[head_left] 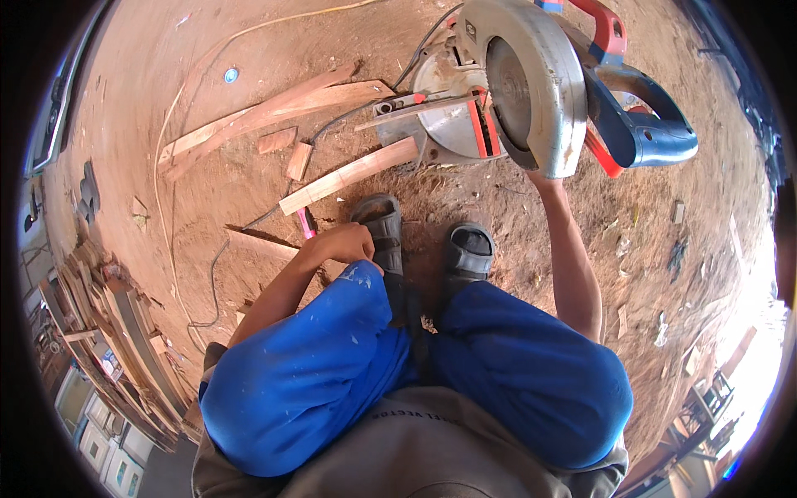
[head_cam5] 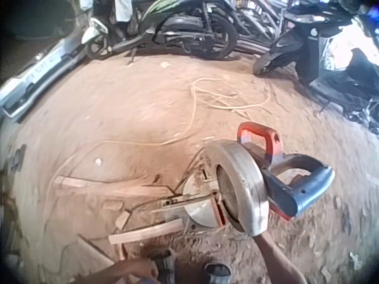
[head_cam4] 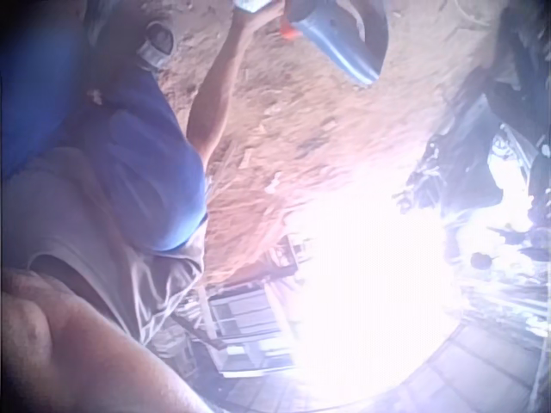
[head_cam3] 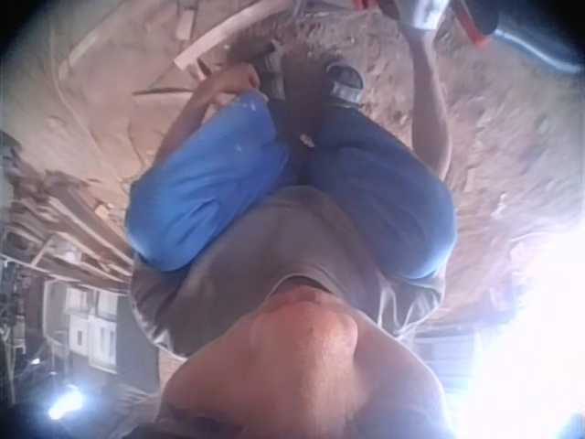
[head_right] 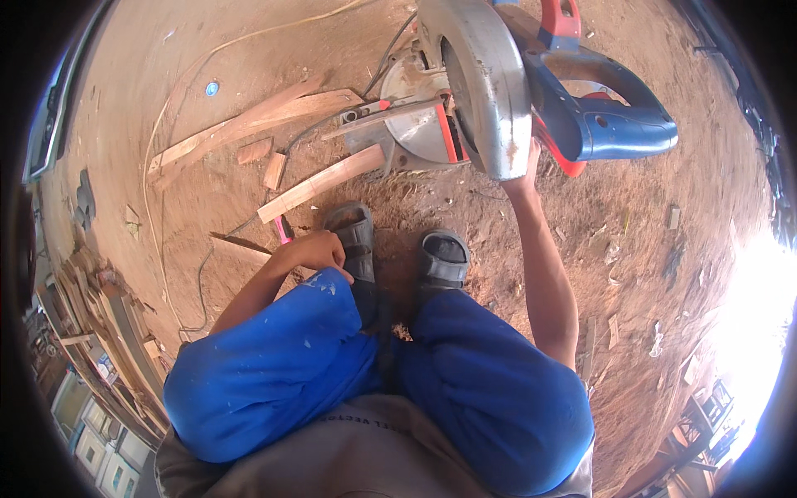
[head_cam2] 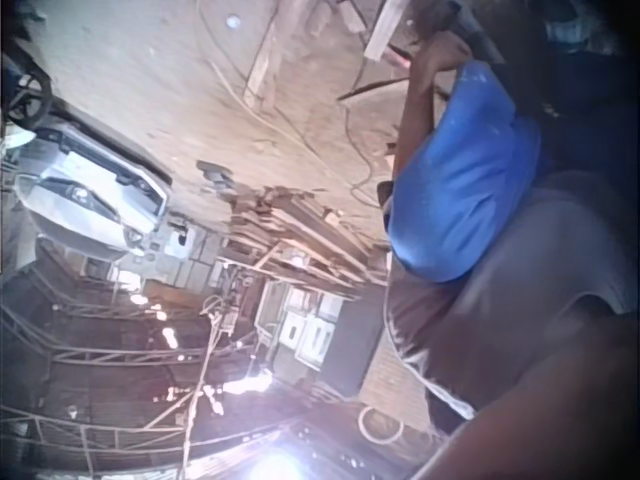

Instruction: The person positions wood pieces against a miter saw and makes several cuts by pulling the saw handle down.

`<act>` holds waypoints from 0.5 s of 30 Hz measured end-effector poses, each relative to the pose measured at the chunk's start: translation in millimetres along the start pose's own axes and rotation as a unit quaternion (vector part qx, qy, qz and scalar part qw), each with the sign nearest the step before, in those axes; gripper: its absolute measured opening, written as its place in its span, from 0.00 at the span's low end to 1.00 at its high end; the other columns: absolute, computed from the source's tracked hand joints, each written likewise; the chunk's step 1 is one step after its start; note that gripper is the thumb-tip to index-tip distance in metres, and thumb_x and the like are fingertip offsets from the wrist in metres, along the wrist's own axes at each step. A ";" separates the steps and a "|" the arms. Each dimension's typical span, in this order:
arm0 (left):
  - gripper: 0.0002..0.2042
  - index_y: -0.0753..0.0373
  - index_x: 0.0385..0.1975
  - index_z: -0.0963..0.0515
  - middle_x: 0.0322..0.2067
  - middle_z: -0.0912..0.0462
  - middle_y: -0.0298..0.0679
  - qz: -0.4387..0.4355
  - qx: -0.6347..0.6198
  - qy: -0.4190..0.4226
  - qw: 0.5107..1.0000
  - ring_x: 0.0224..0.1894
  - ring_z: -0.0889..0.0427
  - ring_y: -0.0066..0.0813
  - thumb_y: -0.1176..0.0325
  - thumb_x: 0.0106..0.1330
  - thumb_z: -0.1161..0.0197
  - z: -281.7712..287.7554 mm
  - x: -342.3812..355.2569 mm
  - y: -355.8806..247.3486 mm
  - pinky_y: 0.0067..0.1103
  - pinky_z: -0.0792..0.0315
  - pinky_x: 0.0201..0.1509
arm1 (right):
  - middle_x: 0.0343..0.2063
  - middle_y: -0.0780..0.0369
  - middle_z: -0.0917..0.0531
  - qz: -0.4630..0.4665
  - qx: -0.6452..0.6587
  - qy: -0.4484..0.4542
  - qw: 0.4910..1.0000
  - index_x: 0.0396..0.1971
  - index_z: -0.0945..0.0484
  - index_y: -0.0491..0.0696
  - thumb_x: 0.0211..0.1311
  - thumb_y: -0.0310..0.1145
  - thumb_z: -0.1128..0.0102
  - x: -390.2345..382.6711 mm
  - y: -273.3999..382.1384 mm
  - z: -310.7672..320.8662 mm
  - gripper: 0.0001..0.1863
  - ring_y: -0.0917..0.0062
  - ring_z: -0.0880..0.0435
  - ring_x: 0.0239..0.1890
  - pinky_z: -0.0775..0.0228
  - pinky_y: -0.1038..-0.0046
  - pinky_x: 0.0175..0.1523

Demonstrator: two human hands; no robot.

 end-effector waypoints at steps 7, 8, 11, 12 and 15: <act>0.28 0.63 0.28 0.09 0.24 0.10 0.44 0.000 -0.007 0.002 1.000 0.29 0.10 0.36 0.38 0.52 0.20 1.3 4.2 0.5 0.33 0.20 0.38 | 0.42 0.56 0.11 0.043 0.066 -0.116 0.990 0.52 0.17 0.43 0.56 0.32 0.23 -14.0 -34.6 -15.3 0.24 0.70 0.11 0.43 0.20 0.65 0.51; 0.28 0.63 0.28 0.09 0.24 0.10 0.44 0.005 -0.005 0.001 1.000 0.29 0.10 0.36 0.38 0.52 0.20 0.7 1.4 1.4 0.33 0.20 0.37 | 0.43 0.55 0.11 0.038 0.079 -0.120 0.989 0.53 0.17 0.43 0.56 0.32 0.23 -13.8 -38.7 -20.8 0.24 0.70 0.12 0.43 0.20 0.65 0.52; 0.26 0.60 0.24 0.10 0.22 0.11 0.40 0.007 -0.013 -0.011 1.000 0.29 0.11 0.35 0.38 0.51 0.20 -3.9 -1.0 4.7 0.32 0.21 0.36 | 0.45 0.55 0.12 0.034 0.076 -0.121 0.989 0.54 0.17 0.43 0.56 0.31 0.23 -14.4 -40.4 -24.6 0.24 0.69 0.12 0.45 0.21 0.65 0.53; 0.25 0.59 0.22 0.10 0.21 0.12 0.39 0.006 -0.018 -0.017 1.000 0.28 0.11 0.35 0.38 0.51 0.19 -6.0 -1.4 6.5 0.32 0.21 0.36 | 0.46 0.54 0.12 0.034 0.065 -0.118 0.990 0.54 0.18 0.43 0.57 0.30 0.23 -15.2 -38.6 -25.1 0.25 0.69 0.12 0.45 0.21 0.64 0.53; 0.25 0.60 0.21 0.11 0.21 0.12 0.39 -0.001 -0.012 -0.029 0.999 0.27 0.12 0.34 0.40 0.51 0.19 -9.9 -1.3 10.2 0.31 0.21 0.35 | 0.48 0.54 0.12 0.033 0.035 -0.110 0.993 0.56 0.18 0.43 0.57 0.29 0.23 -13.6 -33.1 -22.3 0.25 0.68 0.13 0.47 0.21 0.64 0.55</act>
Point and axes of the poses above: each hand's wrist, its own x-axis towards the middle knuckle, its own z-axis out of the back of the hand, y = z × x, the point moved 2 cm from there along x, towards the middle knuckle
